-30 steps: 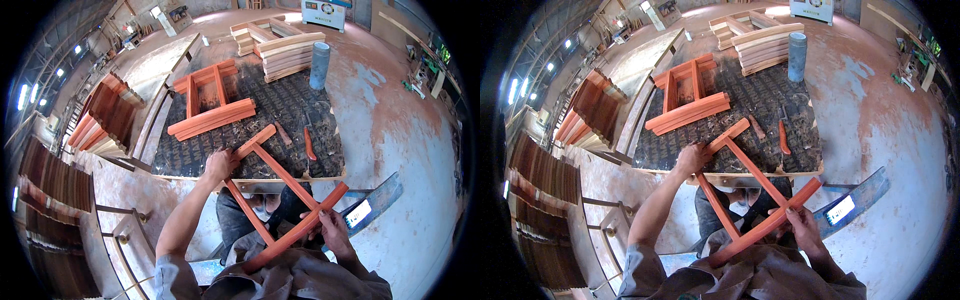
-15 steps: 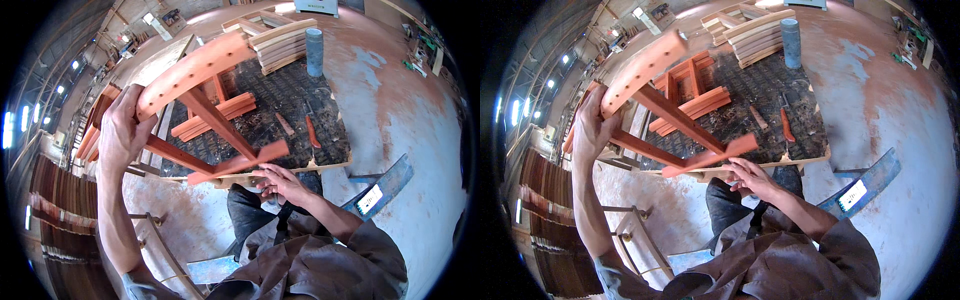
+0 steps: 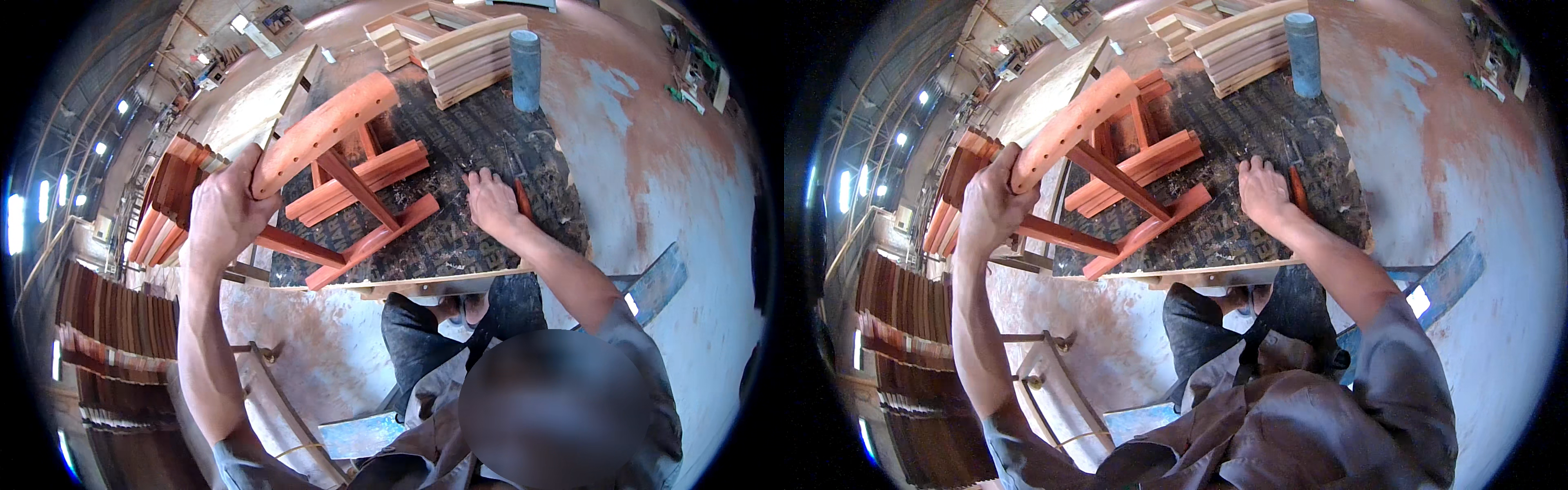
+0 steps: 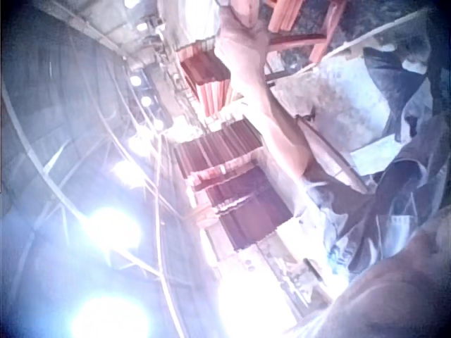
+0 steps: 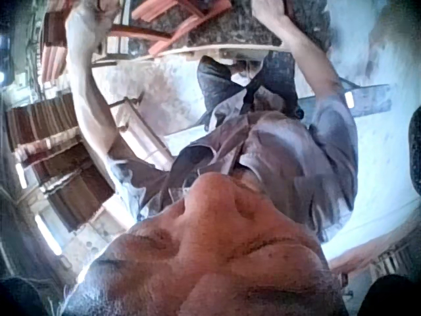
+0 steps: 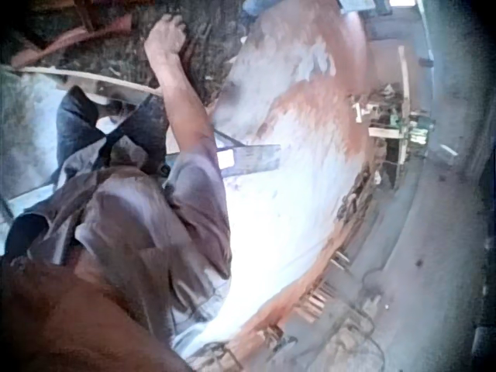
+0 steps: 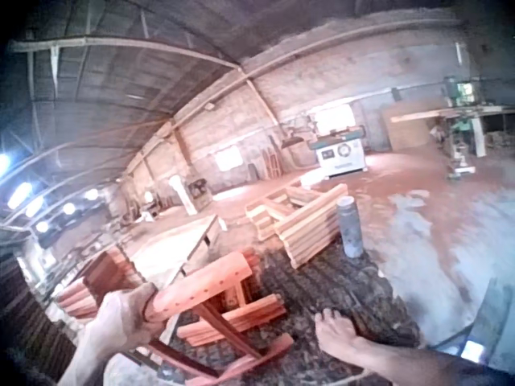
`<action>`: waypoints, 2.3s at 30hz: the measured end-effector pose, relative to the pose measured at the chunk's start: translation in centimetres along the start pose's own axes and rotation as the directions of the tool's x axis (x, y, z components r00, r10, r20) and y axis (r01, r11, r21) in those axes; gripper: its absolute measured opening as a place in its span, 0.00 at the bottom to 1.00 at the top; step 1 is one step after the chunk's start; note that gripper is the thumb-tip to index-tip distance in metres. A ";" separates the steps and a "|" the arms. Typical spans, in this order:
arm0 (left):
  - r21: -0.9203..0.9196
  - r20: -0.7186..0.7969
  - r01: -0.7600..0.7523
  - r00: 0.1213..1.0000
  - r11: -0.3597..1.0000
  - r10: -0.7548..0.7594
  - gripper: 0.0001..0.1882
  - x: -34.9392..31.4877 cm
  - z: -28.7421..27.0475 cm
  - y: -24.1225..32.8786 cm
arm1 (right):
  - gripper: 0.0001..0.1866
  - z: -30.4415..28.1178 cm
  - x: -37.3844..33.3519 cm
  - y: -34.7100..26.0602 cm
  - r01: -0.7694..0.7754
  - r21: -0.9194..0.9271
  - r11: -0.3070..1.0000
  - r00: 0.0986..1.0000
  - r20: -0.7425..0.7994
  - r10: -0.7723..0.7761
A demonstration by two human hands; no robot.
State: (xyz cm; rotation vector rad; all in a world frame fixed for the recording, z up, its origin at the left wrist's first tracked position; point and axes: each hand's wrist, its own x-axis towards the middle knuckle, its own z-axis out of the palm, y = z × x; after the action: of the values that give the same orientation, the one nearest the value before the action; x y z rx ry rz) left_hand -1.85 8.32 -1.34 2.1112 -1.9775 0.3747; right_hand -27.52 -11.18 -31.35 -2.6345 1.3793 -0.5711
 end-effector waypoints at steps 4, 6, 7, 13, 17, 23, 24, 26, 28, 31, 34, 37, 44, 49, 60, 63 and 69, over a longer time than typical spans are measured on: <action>-0.106 0.151 0.074 0.987 0.992 -0.057 0.14 1.6 -0.7 0.9 | 0.17 -1.1 -0.6 -0.4 -0.140 0.119 0.983 0.985 0.120 0.125; -0.148 0.282 0.181 0.950 0.972 -0.134 0.21 2.5 -1.0 0.8 | 0.18 -2.6 -2.5 -0.5 -0.196 0.376 0.906 0.975 0.174 0.139; -0.205 0.260 0.147 0.961 0.968 -0.091 0.24 2.6 -0.8 0.5 | 0.19 -3.2 -3.4 -0.8 -0.221 0.497 0.839 0.970 0.198 0.139; -0.388 0.445 0.261 0.893 0.884 -0.069 0.39 5.6 -0.5 -0.3 | 0.21 -5.1 -10.8 -3.5 -0.019 0.782 0.623 1.000 0.001 0.029; -0.475 0.490 0.334 0.869 0.814 -0.071 0.37 7.5 1.1 -1.9 | 0.27 -5.8 -11.6 -4.7 -0.050 0.656 0.753 0.995 0.101 -0.022; -0.358 0.312 0.249 0.940 0.900 -0.136 0.33 6.6 1.7 -1.0 | 0.27 -5.1 -10.9 -6.0 0.021 0.587 0.809 0.990 0.099 -0.098; -0.355 0.270 0.237 0.952 0.904 -0.143 0.32 6.4 1.7 -0.5 | 0.27 -5.1 -10.8 -6.1 0.046 0.579 0.814 0.990 0.080 -0.112; -0.322 0.306 0.277 0.935 0.905 -0.178 0.32 6.3 1.2 0.6 | 0.28 -5.0 -10.7 -6.4 0.043 0.545 0.838 0.986 0.111 -0.123; -0.320 0.327 0.268 0.932 0.909 -0.160 0.33 6.4 1.3 -0.1 | 0.29 -5.1 -10.7 -6.8 0.051 0.489 0.871 0.984 0.127 -0.129; -0.441 0.222 0.176 0.971 0.880 -0.083 0.31 5.9 1.9 0.5 | 0.30 -5.3 -10.7 -7.4 0.066 0.402 0.913 0.981 0.140 -0.133; -0.569 0.120 0.120 0.991 0.814 -0.062 0.33 5.4 3.0 0.5 | 0.31 -5.4 -10.5 -8.2 0.051 0.378 0.924 0.978 0.168 -0.122; -0.553 0.264 0.240 0.959 0.798 -0.106 0.35 6.2 2.2 -0.3 | 0.31 -5.4 -10.4 -8.5 0.056 0.374 0.926 0.982 0.147 -0.119; -0.411 0.318 0.242 0.942 0.879 -0.111 0.41 7.4 2.3 -1.9 | 0.29 -5.0 -10.4 -8.9 0.013 0.368 0.930 0.985 0.156 -0.076; -0.513 0.262 0.242 0.958 0.823 -0.119 0.36 6.6 2.4 -2.2 | 0.31 -4.7 -10.4 -9.4 0.002 0.372 0.928 0.987 0.151 -0.062; -0.485 0.257 0.259 0.955 0.835 -0.147 0.33 6.9 2.5 -1.8 | 0.34 -3.8 -10.4 -9.2 0.016 0.420 0.908 0.990 0.120 -0.073; -0.479 0.303 0.312 0.936 0.820 -0.179 0.32 7.1 2.2 -1.0 | 0.33 -3.9 -10.6 -9.5 0.003 0.380 0.925 0.987 0.145 -0.063; -0.420 0.319 0.272 0.937 0.866 -0.139 0.30 7.5 1.8 -2.2 | 0.32 -2.9 -11.1 -9.0 0.055 0.422 0.905 0.995 0.053 -0.085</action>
State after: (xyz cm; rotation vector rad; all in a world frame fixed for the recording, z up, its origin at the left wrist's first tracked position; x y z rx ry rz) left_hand 0.84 0.80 -0.53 2.1052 -1.7156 -0.4196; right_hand -27.45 3.24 -29.26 -2.3346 1.0061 -0.6885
